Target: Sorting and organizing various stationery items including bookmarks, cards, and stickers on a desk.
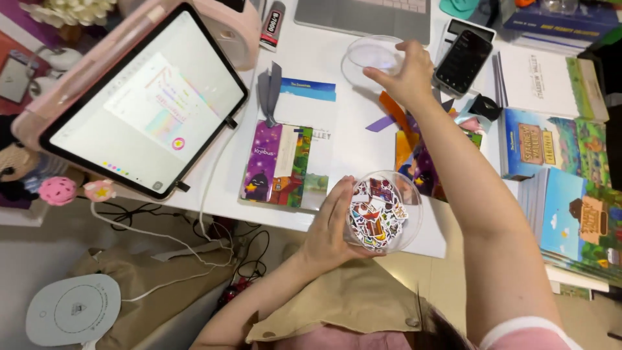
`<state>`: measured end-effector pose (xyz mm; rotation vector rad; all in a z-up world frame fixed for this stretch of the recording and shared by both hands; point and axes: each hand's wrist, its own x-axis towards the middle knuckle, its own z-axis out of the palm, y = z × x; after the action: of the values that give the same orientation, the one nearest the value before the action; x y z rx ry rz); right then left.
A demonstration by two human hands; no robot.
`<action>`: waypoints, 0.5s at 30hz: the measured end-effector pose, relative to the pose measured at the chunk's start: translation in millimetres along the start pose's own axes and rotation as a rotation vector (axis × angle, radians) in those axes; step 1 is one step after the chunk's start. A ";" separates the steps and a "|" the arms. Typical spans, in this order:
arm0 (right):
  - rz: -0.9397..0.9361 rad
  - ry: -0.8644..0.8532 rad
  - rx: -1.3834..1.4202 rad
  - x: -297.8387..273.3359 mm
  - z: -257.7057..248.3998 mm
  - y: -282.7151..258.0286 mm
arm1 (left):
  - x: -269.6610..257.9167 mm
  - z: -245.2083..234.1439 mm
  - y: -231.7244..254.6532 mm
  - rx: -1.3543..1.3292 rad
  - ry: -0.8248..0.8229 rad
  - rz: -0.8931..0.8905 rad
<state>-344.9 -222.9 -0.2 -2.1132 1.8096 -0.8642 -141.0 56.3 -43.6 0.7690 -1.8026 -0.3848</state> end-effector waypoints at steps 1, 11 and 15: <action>0.015 -0.005 -0.146 8.8 11.2 9.7 | 0.5 3.4 -2.9 -0.027 -0.030 0.028; -0.015 -0.245 -0.337 7.0 10.4 10.7 | -8.6 9.4 -3.0 0.097 -0.190 -0.141; -0.133 -0.351 -0.144 -30.0 -57.4 -36.3 | -5.3 10.0 -2.2 0.098 -0.230 -0.164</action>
<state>-349.4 -175.1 56.4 -2.3192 1.6061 -0.3637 -148.5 57.2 -52.3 0.9779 -1.9905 -0.5123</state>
